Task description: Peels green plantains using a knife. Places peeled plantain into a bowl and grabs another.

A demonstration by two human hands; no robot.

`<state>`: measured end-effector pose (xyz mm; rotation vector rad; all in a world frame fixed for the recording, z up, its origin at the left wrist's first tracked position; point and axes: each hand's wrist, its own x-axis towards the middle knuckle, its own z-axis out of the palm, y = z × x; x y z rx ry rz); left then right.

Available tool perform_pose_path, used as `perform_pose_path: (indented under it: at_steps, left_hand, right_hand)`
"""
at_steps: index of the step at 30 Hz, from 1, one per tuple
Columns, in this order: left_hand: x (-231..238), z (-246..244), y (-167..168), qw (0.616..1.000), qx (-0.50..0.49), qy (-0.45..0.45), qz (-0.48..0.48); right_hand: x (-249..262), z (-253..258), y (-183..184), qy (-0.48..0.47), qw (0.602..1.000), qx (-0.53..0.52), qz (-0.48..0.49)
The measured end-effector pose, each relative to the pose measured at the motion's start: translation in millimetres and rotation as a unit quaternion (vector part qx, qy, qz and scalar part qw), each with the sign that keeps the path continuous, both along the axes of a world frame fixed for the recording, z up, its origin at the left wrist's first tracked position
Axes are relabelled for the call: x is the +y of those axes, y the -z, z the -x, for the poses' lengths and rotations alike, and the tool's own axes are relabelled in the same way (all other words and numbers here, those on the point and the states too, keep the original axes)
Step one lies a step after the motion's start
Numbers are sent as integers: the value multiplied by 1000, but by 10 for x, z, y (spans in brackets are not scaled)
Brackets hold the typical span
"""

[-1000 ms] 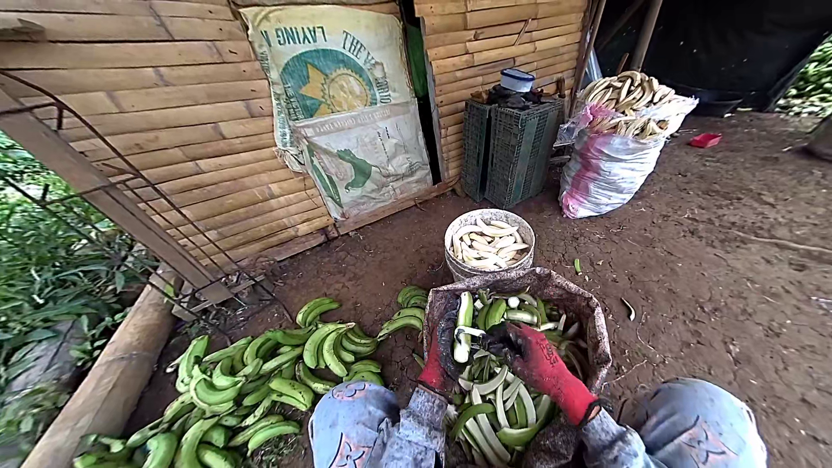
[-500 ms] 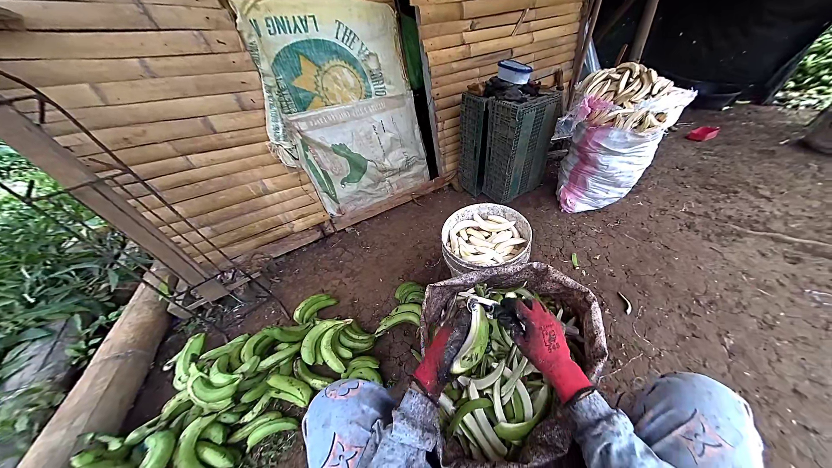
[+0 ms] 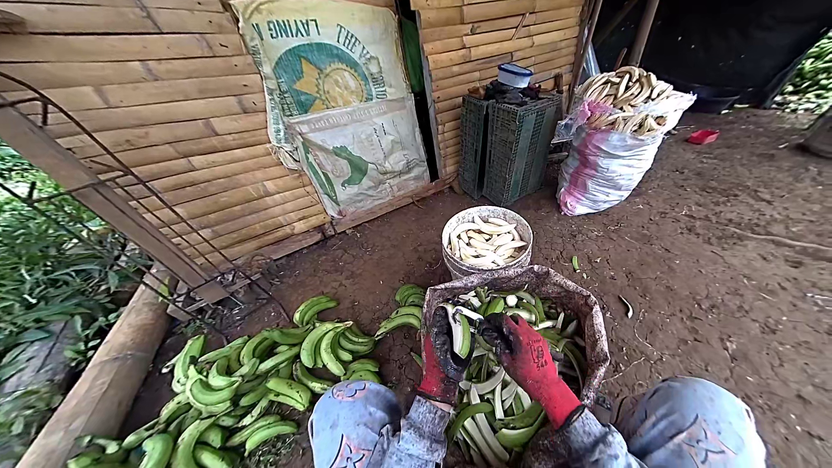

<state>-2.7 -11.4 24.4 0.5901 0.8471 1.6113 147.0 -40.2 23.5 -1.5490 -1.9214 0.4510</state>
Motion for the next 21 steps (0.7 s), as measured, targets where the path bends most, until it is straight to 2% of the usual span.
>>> perform_pose_path:
  at_steps: [1,3,5,8,11,12,15,17,18,19,20,21]
  left_hand:
    - [3,17,6,995,102,-17,4]
    - [41,44,22,944,323,-52,35]
    - [12,6,-30,897,437,-53,51]
    - [-227,-32,-178,863,501,54,42]
    - [-291,-36,-241,790,589,161,47]
    - [-266,-41,-220,776,607,169,32]
    - [-189,-51,-80,766,624,133,-81]
    - [-211,-42,-76,713,677,126,-132]
    - [-236,-54,-68,709,680,111,-151]
    - [-252,-53,-46,751,637,91,-146]
    - [-228,-37,-14,831,538,69,-121]
    - [-140,-46,17,922,375,43,-87]
  right_hand:
    - [15,-21,0,-1,1000,4,0]
    - [1,-47,45,-5,1000,-4,-10]
    - [-2,-54,67,-4,1000,-9,-3]
    - [114,-137,54,0,999,25,32]
    - [282,-278,79,6,995,49,87]
    - [299,-300,67,12,994,42,103]
    - [292,-284,36,40,994,29,100]
    - [325,-321,-17,81,990,17,111]
    - [351,-385,-31,102,988,13,114]
    - [355,-442,-28,111,988,18,105]
    - [332,-466,-10,102,991,31,79]
    - [290,-460,32,77,995,53,30]
